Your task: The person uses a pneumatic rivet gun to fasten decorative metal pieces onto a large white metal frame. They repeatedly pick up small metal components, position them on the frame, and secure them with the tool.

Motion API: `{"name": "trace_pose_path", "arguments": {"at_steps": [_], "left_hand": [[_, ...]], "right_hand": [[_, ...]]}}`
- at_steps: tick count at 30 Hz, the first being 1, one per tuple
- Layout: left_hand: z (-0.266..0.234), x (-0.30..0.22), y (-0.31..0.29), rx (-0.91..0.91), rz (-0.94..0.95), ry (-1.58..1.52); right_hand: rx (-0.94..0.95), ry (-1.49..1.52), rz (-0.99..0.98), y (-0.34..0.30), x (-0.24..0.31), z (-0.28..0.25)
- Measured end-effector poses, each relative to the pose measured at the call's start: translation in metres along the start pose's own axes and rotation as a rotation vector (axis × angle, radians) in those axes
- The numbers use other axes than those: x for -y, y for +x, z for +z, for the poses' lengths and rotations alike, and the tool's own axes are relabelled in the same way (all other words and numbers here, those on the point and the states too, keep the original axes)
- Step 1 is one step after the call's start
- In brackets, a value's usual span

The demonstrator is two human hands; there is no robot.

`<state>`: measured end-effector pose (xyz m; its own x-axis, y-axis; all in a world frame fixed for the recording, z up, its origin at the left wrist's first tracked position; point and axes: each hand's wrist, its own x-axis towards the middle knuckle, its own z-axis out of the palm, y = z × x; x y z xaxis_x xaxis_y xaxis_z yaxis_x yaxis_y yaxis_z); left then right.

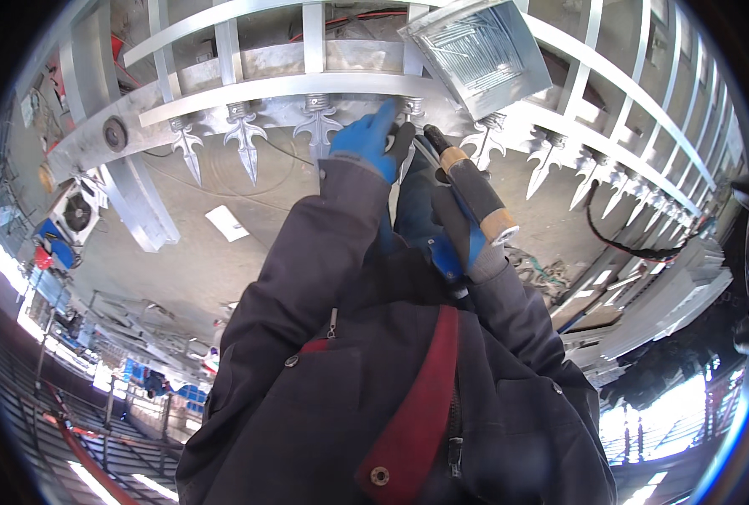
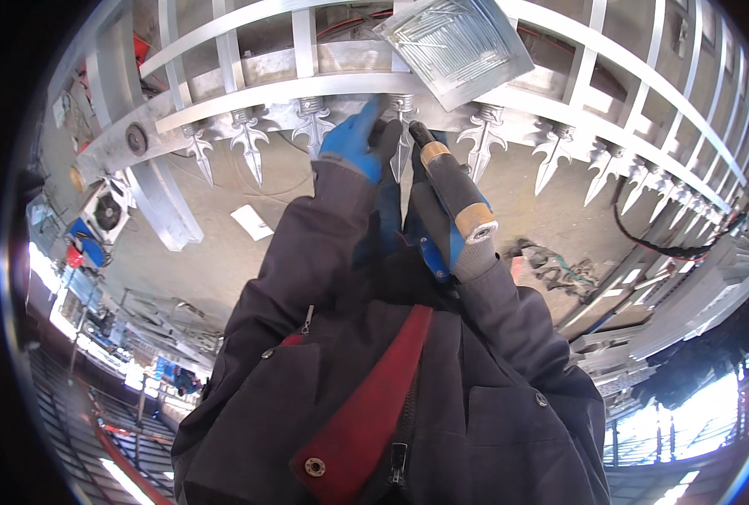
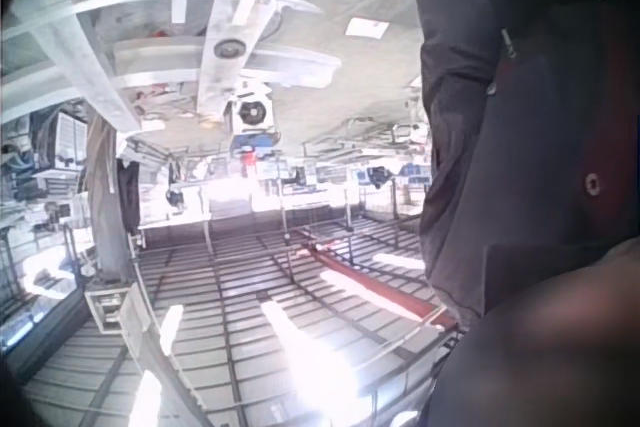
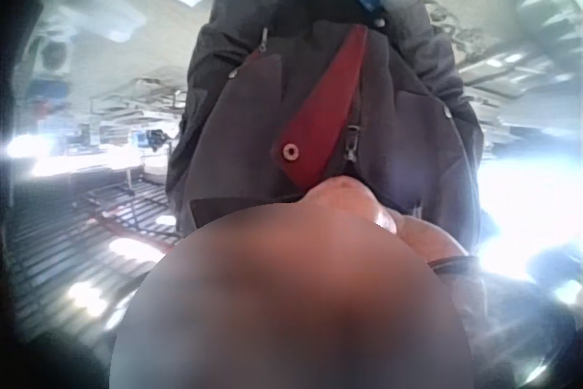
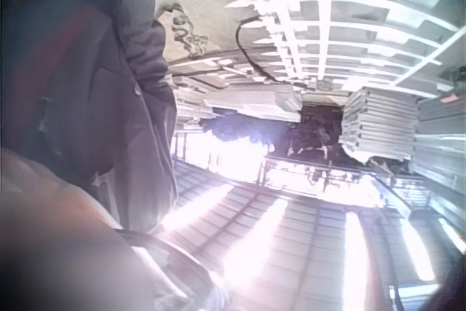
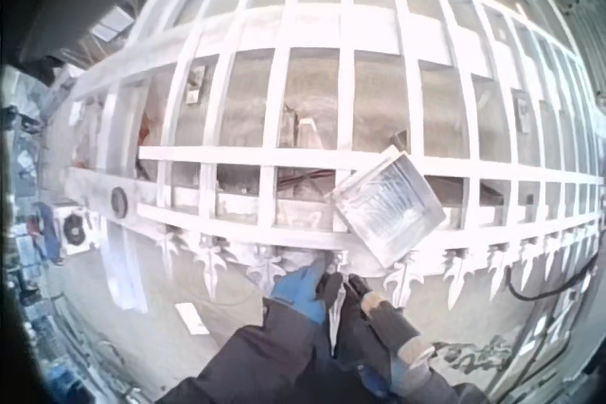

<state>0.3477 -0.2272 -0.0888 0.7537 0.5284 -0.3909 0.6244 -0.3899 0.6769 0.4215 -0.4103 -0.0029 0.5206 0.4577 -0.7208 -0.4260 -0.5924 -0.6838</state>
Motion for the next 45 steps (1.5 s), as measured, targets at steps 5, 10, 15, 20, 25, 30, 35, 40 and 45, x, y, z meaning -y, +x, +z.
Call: {"name": "trace_pose_path", "arguments": {"at_steps": [5, 10, 15, 20, 25, 30, 35, 40, 45], "left_hand": [[0.024, 0.016, 0.033, -0.002, 0.238, -0.016], [0.040, 0.037, 0.042, -0.040, 0.340, -0.151], [0.036, 0.041, 0.040, 0.016, 0.280, -0.228], [0.034, 0.043, 0.040, -0.040, 0.370, -0.240], [0.035, 0.047, 0.043, -0.018, 0.410, -0.212], [0.037, 0.047, 0.042, -0.031, 0.413, -0.220], [0.038, 0.049, 0.043, -0.004, 0.397, -0.199], [0.029, 0.042, 0.043, 0.007, 0.346, -0.304], [0.012, 0.046, -0.006, -0.120, 0.098, -0.630]], "right_hand": [[0.050, -0.203, -0.147, 0.006, -0.002, -0.003], [0.059, -0.188, -0.072, 0.011, -0.005, -0.001], [-0.008, -0.103, -0.052, 0.012, -0.007, 0.008], [0.043, -0.265, -0.112, 0.016, -0.007, 0.007], [-0.014, -0.121, 0.047, 0.022, -0.003, 0.011], [-0.015, -0.079, 0.061, 0.026, -0.003, 0.012], [-0.049, -0.366, -0.154, 0.031, -0.006, 0.011], [-0.033, -0.419, -0.136, 0.038, 0.007, 0.014], [-0.025, -0.351, 0.097, 0.050, 0.022, 0.021]]}}
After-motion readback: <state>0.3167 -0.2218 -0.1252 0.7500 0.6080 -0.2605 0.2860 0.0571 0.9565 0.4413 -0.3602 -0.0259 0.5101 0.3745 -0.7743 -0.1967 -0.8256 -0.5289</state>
